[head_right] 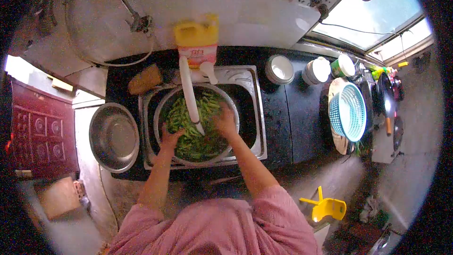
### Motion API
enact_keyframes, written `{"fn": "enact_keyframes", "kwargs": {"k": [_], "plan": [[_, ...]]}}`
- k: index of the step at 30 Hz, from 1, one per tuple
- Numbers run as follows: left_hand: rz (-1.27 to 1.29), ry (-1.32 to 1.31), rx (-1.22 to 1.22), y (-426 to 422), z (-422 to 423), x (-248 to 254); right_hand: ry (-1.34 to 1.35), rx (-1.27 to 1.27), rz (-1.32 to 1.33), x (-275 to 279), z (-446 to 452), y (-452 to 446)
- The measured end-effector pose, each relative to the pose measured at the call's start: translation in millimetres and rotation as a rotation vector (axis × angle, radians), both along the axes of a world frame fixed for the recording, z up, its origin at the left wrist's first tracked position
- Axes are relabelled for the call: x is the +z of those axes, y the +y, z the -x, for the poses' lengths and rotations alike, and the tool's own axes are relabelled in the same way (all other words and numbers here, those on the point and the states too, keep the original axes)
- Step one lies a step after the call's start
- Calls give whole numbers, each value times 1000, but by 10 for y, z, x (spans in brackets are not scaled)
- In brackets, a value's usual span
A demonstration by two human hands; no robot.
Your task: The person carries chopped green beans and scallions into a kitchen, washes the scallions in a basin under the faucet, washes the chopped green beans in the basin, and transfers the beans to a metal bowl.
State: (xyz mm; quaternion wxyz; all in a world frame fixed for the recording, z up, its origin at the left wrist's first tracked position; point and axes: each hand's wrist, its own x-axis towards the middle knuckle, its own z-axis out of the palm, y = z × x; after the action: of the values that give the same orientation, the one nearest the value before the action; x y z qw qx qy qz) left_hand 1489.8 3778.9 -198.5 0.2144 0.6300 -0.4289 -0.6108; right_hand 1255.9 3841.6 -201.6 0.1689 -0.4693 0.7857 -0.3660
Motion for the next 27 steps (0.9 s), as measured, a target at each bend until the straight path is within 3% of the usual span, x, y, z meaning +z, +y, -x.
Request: {"fn": "enact_keyframes", "kwargs": {"k": [2, 4, 5, 8, 10, 11, 14, 17, 20, 23, 25, 27], "plan": [[0, -132, -23, 49, 235, -129, -834, -233, -168, -213, -118, 45], [-59, -162, -76, 88, 449, -298, -1313, -299, -255, -253, -245, 42], [-140, 72, -123, 47, 422, -445, -1376, -248, -260, -191, -316, 45], [-74, 199, -216, 0, 445, -27, -1411, -172, -228, 283, -444, 0], [-28, 48, -389, -161, 453, 809, -1445, -122, -175, 575, -398, 37], [-2, -26, -473, -211, 467, 1049, -1323, -81, -140, 521, -364, 52], [239, -26, -348, -283, 468, 654, -1037, -27, -84, 456, -368, 57], [594, 6, -367, -233, 554, 909, -882, -47, -107, 782, -517, 68], [365, 287, -488, -176, 462, 507, -774, 40, -145, 772, -536, 192], [124, 28, -676, -413, 273, 758, -890, -11, -157, 815, -411, 398], [224, -159, -566, -523, 93, 564, -983, -149, -50, 386, -306, 540], [262, -217, -439, -539, 91, 461, -1023, -307, -47, 435, -309, 546]]}}
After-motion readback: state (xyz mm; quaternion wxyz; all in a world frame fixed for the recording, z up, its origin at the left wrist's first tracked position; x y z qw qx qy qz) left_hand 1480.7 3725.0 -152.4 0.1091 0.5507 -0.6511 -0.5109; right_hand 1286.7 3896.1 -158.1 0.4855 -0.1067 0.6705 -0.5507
